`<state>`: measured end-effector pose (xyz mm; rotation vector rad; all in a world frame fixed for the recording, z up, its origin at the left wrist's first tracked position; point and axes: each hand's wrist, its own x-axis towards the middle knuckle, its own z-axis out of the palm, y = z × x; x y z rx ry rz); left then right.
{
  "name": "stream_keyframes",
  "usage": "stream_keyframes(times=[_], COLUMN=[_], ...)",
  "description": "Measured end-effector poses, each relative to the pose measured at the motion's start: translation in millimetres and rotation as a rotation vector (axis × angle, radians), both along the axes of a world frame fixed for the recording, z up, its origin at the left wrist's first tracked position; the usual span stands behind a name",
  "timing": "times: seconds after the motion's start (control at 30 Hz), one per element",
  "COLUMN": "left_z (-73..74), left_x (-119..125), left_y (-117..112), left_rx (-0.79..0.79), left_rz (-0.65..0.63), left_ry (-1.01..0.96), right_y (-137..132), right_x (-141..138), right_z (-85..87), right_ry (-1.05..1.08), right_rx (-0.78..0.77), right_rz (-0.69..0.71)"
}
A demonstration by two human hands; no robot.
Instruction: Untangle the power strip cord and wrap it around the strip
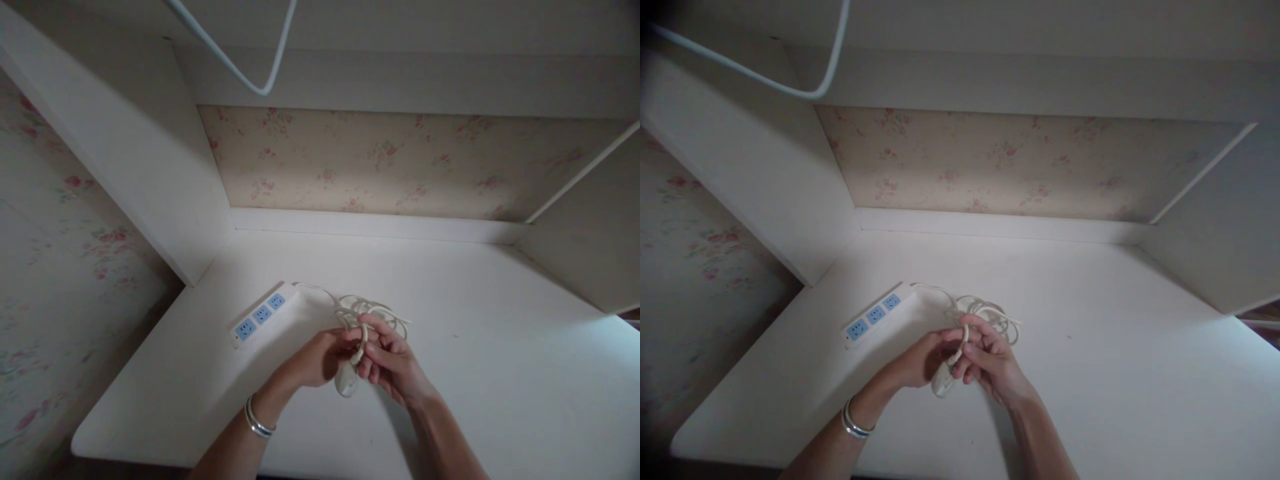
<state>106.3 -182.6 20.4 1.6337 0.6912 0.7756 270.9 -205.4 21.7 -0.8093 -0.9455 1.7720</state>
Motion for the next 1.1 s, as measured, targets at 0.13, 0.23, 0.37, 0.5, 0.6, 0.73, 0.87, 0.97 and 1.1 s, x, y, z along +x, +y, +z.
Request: stream_keyframes(times=[0.13,0.23,0.37,0.5,0.6,0.73,0.87,0.97,1.1], left_z=[-2.2,-5.2,-5.2,-2.3,0.7,2.5,-1.2,-4.8,-5.9], left_x=[-15.4,-24.8,-32.0,-32.8,-30.1,-28.6,-31.0,-31.0,-29.1], left_y=[6.6,14.0,19.5,18.4,15.2,13.4,16.5,18.8,19.6], left_rx=[-0.139,-0.345,-0.557,-0.567,-0.529,-0.555,-0.591,-0.575,-0.524], left_rz=[-0.129,0.049,0.244,0.232,0.241,0.26,0.283,0.348,0.426], left_ry=[0.083,0.032,-0.118,-0.117,-0.123,-0.199,-0.286,-0.318,-0.334], right_y=[-0.8,-1.9,-5.3,-6.8,-7.6,-13.4,-21.6,-21.8,-11.8], right_x=[-0.8,0.4,-6.3,-18.7,-23.7,-24.2,-20.1,-14.6,-7.3], right_z=[-6.0,-9.6,-14.0,-21.5,-25.8,-26.7,-25.8,-25.7,-23.0], right_ry=[-0.064,-0.109,-0.194,-0.253,-0.367,-0.567,-0.78,-1.048,-1.236], right_rx=[0.069,0.107,0.15,0.244,0.316,0.414,0.404,0.378,0.454], right_rz=[0.147,0.172,0.189,0.156,0.102,0.037,-0.246,-0.631,-0.652])
